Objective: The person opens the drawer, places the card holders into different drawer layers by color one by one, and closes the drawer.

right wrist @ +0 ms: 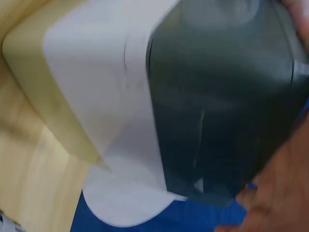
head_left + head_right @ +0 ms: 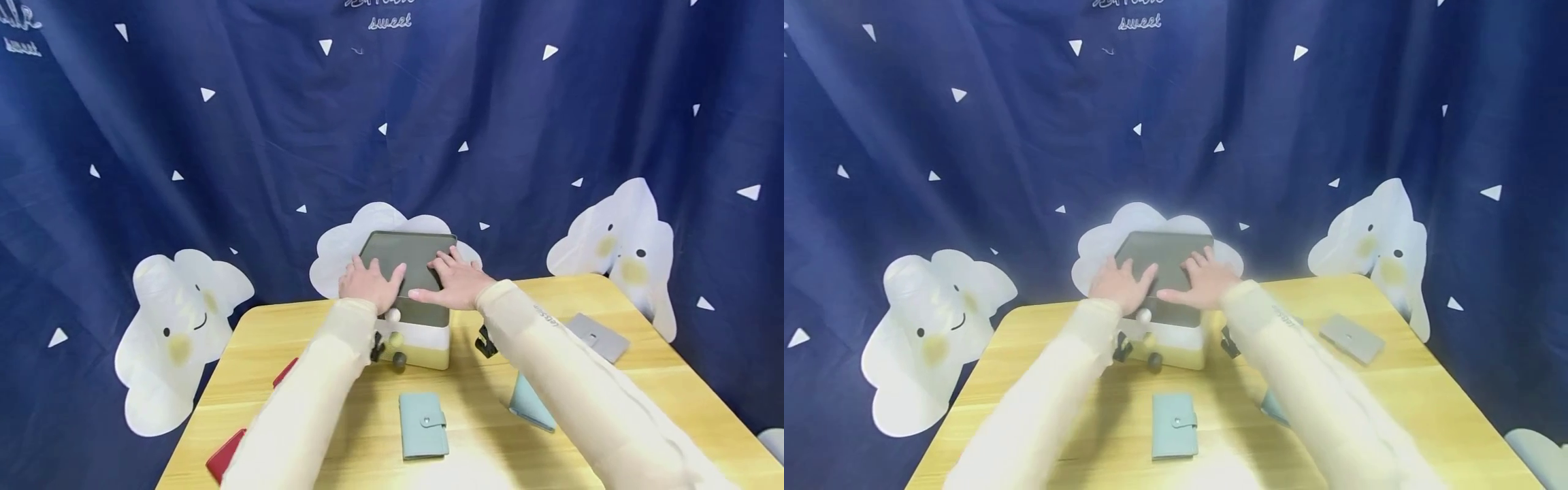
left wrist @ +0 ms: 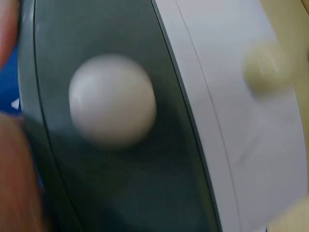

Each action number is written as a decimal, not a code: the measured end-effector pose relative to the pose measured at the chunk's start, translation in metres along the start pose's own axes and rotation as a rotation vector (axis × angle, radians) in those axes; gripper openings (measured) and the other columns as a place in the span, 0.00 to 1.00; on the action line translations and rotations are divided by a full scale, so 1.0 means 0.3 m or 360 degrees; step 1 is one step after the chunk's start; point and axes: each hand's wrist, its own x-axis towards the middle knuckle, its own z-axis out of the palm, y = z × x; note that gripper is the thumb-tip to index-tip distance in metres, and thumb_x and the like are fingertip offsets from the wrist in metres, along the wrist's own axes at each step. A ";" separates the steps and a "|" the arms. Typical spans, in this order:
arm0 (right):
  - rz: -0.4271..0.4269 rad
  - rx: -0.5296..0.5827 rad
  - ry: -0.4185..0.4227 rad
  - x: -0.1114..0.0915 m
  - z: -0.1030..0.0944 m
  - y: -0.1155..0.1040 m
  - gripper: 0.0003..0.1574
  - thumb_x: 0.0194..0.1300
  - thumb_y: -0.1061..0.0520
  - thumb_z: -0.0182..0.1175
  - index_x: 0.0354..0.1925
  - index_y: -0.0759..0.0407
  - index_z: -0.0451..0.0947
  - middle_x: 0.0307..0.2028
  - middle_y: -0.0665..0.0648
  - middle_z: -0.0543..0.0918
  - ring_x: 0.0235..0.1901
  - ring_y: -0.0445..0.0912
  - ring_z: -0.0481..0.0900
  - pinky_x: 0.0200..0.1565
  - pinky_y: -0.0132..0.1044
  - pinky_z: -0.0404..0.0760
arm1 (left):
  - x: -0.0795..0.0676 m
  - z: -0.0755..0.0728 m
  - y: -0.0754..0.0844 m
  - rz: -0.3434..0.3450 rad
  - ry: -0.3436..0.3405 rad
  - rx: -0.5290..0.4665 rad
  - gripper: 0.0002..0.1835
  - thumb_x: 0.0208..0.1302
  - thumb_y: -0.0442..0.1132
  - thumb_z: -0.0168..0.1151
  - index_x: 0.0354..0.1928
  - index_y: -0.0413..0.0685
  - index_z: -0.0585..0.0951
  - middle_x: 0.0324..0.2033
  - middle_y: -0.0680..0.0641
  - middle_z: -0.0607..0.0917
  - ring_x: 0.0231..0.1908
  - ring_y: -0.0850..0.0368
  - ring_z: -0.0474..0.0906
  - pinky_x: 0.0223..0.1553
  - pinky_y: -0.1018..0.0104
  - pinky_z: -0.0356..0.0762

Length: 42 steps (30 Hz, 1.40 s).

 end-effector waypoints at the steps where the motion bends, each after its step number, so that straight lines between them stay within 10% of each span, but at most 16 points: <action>1: 0.0010 -0.0011 0.0010 0.002 0.005 -0.011 0.71 0.45 0.08 0.34 0.72 0.52 0.56 0.75 0.60 0.47 0.74 0.56 0.33 0.65 0.68 0.43 | 0.010 -0.004 -0.031 0.0053 -0.0003 -0.0029 0.48 0.63 0.76 0.29 0.73 0.48 0.60 0.72 0.33 0.52 0.71 0.37 0.49 0.65 0.42 0.55; 12: 0.0139 -0.0169 0.0162 -0.034 0.022 -0.089 0.74 0.49 0.09 0.29 0.75 0.59 0.48 0.74 0.65 0.44 0.74 0.56 0.38 0.66 0.65 0.42 | 0.047 -0.013 -0.272 0.0423 -0.0144 0.0027 0.62 0.47 0.87 0.28 0.76 0.52 0.50 0.75 0.48 0.50 0.74 0.50 0.39 0.68 0.39 0.41; 21: 0.0330 -0.0016 0.0162 -0.060 0.024 -0.095 0.85 0.41 0.06 0.33 0.74 0.68 0.39 0.73 0.69 0.45 0.73 0.58 0.43 0.65 0.66 0.47 | 0.040 0.000 -0.261 0.0358 -0.0068 -0.0088 0.70 0.38 0.89 0.40 0.76 0.47 0.47 0.73 0.43 0.54 0.73 0.47 0.46 0.67 0.37 0.45; 42: 0.0292 -0.0052 0.0090 -0.059 -0.004 -0.066 0.84 0.44 0.07 0.34 0.74 0.69 0.39 0.73 0.70 0.44 0.73 0.58 0.42 0.65 0.66 0.47 | -0.006 -0.014 -0.211 0.0307 -0.0045 -0.0016 0.67 0.42 0.89 0.34 0.76 0.48 0.46 0.74 0.46 0.52 0.74 0.49 0.43 0.67 0.35 0.40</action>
